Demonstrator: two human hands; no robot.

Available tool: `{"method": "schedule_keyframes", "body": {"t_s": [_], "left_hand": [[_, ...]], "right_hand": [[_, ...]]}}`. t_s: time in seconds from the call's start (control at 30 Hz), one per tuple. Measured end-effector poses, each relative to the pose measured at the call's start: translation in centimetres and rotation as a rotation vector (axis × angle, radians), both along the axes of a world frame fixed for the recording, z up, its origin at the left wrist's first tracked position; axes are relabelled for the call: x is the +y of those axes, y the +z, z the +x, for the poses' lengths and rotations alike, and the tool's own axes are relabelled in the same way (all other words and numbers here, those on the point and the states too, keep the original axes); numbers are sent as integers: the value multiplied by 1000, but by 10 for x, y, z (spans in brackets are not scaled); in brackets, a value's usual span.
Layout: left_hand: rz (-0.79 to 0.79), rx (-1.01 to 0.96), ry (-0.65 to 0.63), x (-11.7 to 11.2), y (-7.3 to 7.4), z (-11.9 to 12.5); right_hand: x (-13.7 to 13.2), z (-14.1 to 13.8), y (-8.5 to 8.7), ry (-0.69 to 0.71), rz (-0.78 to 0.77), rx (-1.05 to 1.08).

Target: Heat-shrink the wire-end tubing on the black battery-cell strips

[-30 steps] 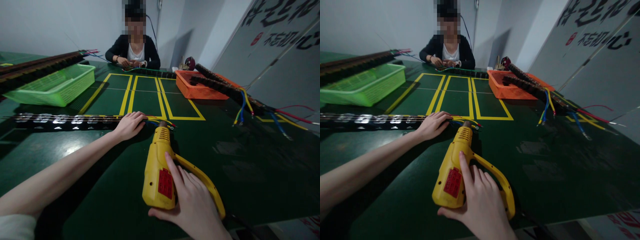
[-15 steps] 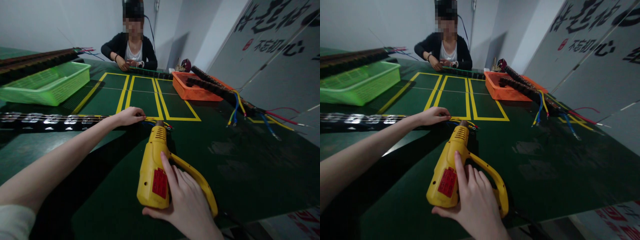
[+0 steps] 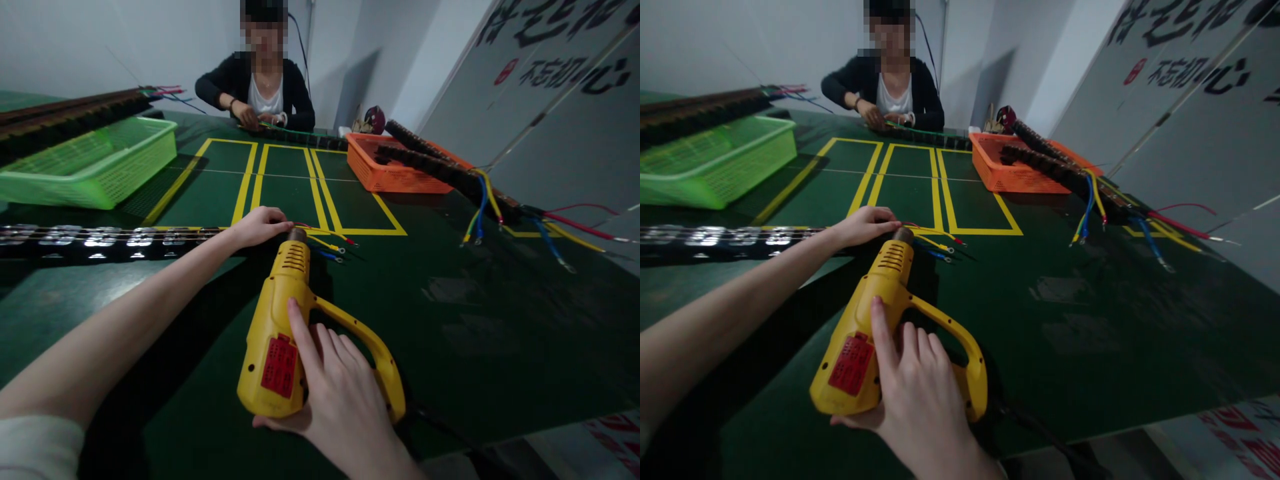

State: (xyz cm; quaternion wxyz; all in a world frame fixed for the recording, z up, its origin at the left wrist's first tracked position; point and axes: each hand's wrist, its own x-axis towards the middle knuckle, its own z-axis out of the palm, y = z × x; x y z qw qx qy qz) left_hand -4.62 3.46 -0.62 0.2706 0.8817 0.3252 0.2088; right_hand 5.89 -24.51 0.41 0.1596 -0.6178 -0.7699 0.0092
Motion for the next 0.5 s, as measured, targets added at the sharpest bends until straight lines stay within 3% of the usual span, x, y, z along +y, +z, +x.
{"method": "schedule_keyframes", "body": {"t_s": [0.27, 0.5], "left_hand": [[-34, 9, 7, -3, 2, -1], [-104, 5, -10, -5, 3, -3]], "right_hand": [[-4, 8, 0, 0, 48, -5], [-15, 33, -3, -97, 95, -66]]}}
